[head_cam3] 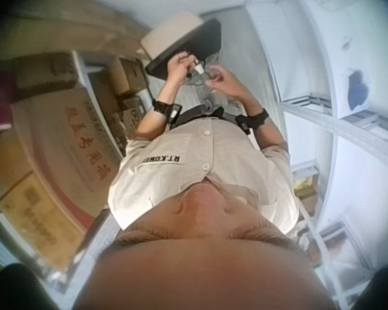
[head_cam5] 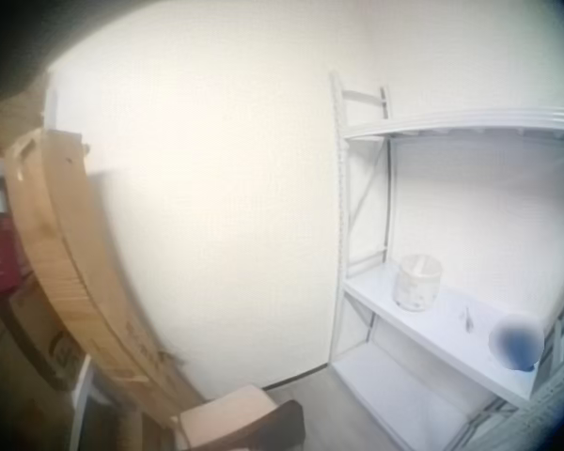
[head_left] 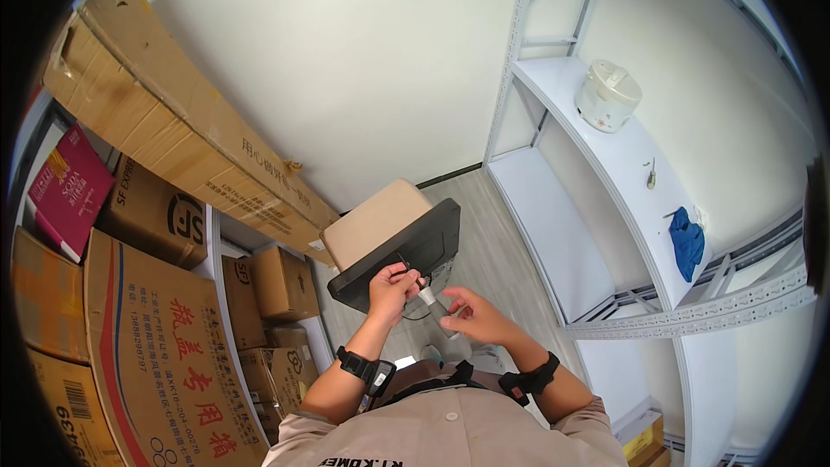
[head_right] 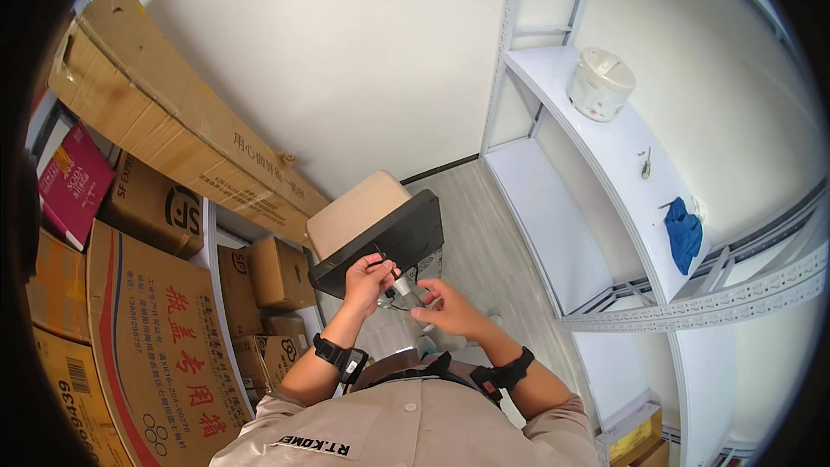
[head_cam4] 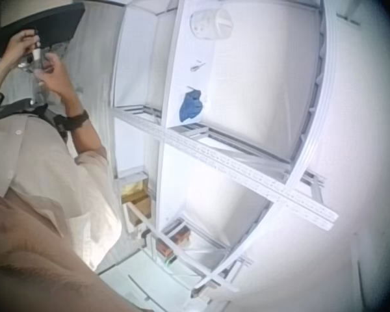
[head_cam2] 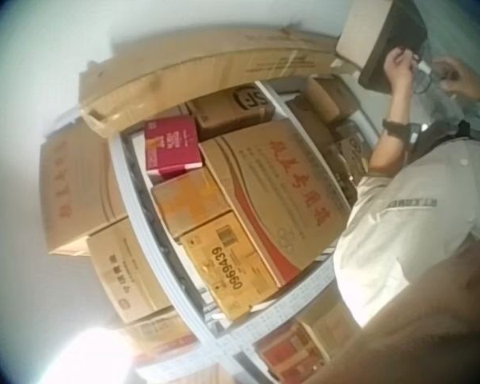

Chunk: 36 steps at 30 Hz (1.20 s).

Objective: The person uses a screwdriver to tighten screws on the back of a small beige and black electronic device. The person repeatedly inserts and turns the screwdriver to secure the device's casing.

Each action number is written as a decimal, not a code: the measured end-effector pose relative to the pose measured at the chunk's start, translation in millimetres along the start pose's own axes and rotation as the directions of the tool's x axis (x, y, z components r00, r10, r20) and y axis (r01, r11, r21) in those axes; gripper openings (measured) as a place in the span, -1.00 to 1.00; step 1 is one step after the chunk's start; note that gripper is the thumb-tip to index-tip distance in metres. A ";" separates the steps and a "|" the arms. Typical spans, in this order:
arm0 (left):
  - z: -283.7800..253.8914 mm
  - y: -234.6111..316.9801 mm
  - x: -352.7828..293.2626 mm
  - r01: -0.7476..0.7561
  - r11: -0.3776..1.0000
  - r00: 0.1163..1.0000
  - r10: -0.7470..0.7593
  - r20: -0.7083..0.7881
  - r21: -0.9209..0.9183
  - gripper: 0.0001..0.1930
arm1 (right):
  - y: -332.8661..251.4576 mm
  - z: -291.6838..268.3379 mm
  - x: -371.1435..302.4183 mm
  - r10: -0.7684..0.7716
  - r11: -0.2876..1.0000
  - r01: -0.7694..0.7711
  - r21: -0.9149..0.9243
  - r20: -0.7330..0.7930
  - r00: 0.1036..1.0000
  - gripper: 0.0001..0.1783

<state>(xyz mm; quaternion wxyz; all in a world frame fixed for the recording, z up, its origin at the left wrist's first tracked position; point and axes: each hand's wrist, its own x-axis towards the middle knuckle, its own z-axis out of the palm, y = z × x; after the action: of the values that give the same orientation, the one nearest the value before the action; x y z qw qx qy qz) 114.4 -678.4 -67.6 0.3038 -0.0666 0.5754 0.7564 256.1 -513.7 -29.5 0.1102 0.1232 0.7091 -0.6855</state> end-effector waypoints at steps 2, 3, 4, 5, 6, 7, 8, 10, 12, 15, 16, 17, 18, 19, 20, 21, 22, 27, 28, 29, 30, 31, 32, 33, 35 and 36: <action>-0.5 1.3 -1.9 0.022 1.000 1.000 -0.022 -0.012 -0.020 -0.77 | -4.5 -7.9 -2.5 0.102 0.993 -0.109 0.049 0.125 0.987 -0.32; 0.3 2.2 -3.2 0.034 0.999 0.999 -0.034 -0.017 -0.030 -0.77 | -6.7 -10.9 -4.0 0.150 0.984 -0.165 0.069 0.187 0.971 -0.36; -0.1 2.2 -3.6 0.034 0.999 0.999 -0.035 -0.013 -0.023 -0.78 | -6.0 -11.6 -4.4 0.148 0.987 -0.158 0.038 0.196 0.969 -0.37; -0.7 1.9 -4.1 0.035 0.999 0.999 -0.035 -0.010 -0.017 -0.79 | -4.6 -11.8 -4.7 0.146 0.989 -0.150 0.006 0.206 0.968 -0.37; -0.2 2.1 -4.4 0.036 0.999 0.999 -0.036 -0.003 -0.010 -0.79 | -2.6 -12.4 -5.5 0.143 0.990 -0.141 -0.024 0.213 0.967 -0.37; 0.9 2.3 -4.5 0.034 0.999 0.999 -0.034 0.010 -0.016 -0.80 | 4.6 -13.1 -4.8 0.127 0.991 -0.116 -0.067 0.201 0.971 -0.37; 2.5 2.7 -4.6 0.032 0.999 0.999 -0.032 0.023 -0.022 -0.80 | 15.6 -13.8 -2.8 0.110 0.990 -0.090 -0.109 0.189 0.976 -0.37; 4.0 6.6 -5.7 0.037 0.999 0.999 -0.036 0.038 -0.034 -0.79 | 12.0 -12.0 -2.0 0.114 0.988 -0.089 -0.122 0.208 0.971 -0.38; 5.9 10.8 -6.8 0.053 0.998 0.997 -0.051 0.051 -0.045 -0.78 | 3.4 -11.6 -4.9 0.155 0.988 -0.143 -0.065 0.259 0.953 -0.39; 5.5 10.0 -5.1 0.052 0.997 0.997 -0.048 0.061 -0.054 -0.78 | 5.6 -9.1 -3.3 0.143 0.983 -0.174 0.062 0.341 0.929 -0.50; 5.9 10.1 -5.2 0.052 0.997 0.997 -0.048 0.064 -0.065 -0.78 | 6.8 -8.3 -2.5 0.141 0.976 -0.188 0.109 0.337 0.931 -0.53; 6.6 10.4 -5.6 0.053 0.996 0.997 -0.048 0.068 -0.076 -0.78 | 8.1 -7.5 -1.5 0.140 0.967 -0.200 0.155 0.332 0.933 -0.56; 6.6 10.7 -6.0 0.054 0.995 0.996 -0.048 0.071 -0.087 -0.78 | 8.7 -6.3 -0.9 0.139 0.956 -0.213 0.201 0.329 0.934 -0.59; 6.3 11.0 -6.1 0.060 0.993 0.996 -0.052 0.076 -0.105 -0.77 | 8.0 -5.1 -0.9 0.129 0.960 -0.198 0.198 0.316 0.940 -0.59; 5.9 11.4 -6.0 0.066 0.990 0.995 -0.056 0.081 -0.123 -0.77 | 6.4 -4.0 -1.4 0.118 0.964 -0.183 0.195 0.302 0.946 -0.58; 6.2 12.8 -6.2 0.071 0.987 0.995 -0.059 0.086 -0.141 -0.77 | 5.4 -3.2 -1.6 0.108 0.967 -0.167 0.191 0.289 0.951 -0.58; 6.2 14.4 -7.2 0.075 0.991 0.996 -0.068 0.066 -0.112 -0.78 | 5.4 -2.3 -2.0 0.107 0.971 -0.157 0.179 0.264 0.959 -0.55; 3.5 17.1 -8.9 0.108 0.991 0.994 -0.109 0.008 0.073 -0.81 | -1.3 2.0 -4.0 0.099 0.989 -0.114 0.092 0.150 0.984 -0.37; 3.1 15.4 -8.2 0.093 0.993 0.996 -0.094 0.011 0.074 -0.81 | -0.3 3.2 -3.3 0.053 0.997 -0.060 0.049 0.136 0.989 -0.35; 2.9 12.9 -7.3 0.077 0.994 0.997 -0.078 0.013 0.075 -0.81 | 2.3 4.7 -2.1 0.006 1.000 -0.007 0.006 0.123 0.992 -0.33; 4.1 10.8 -6.4 0.063 0.995 0.998 -0.064 0.021 0.076 -0.81 | 5.8 4.8 -1.6 -0.040 0.998 0.045 -0.038 0.108 0.993 -0.31; 4.8 9.4 -5.7 0.059 0.996 0.998 -0.061 0.019 0.072 -0.80 | 13.7 5.3 0.0 -0.072 0.996 0.077 -0.040 0.104 0.992 -0.30; 5.7 8.2 -5.3 0.056 0.996 0.998 -0.058 0.018 0.068 -0.79 | 24.5 6.0 2.3 -0.104 0.993 0.109 -0.042 0.100 0.990 -0.29; 4.0 7.4 -5.3 0.051 0.997 0.999 -0.051 0.009 0.062 -0.78 | 21.1 8.9 3.6 -0.137 0.989 0.142 -0.042 0.104 0.985 -0.28; -2.4 1.8 -2.5 0.051 0.998 0.998 -0.052 0.020 0.024 -0.74 | 11.3 6.8 0.0 -0.011 1.000 0.008 0.025 0.149 0.989 -0.32; -2.3 2.3 -2.9 0.052 0.999 0.998 -0.053 0.028 0.006 -0.73 | 4.4 5.8 -1.6 0.051 0.996 -0.061 0.057 0.170 0.984 -0.33</action>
<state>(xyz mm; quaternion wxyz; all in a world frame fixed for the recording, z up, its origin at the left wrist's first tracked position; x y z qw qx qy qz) 114.9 -681.9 -65.1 0.3319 -0.0701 0.5712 0.7475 259.0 -519.4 -33.3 0.1852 0.0879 0.6718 -0.7118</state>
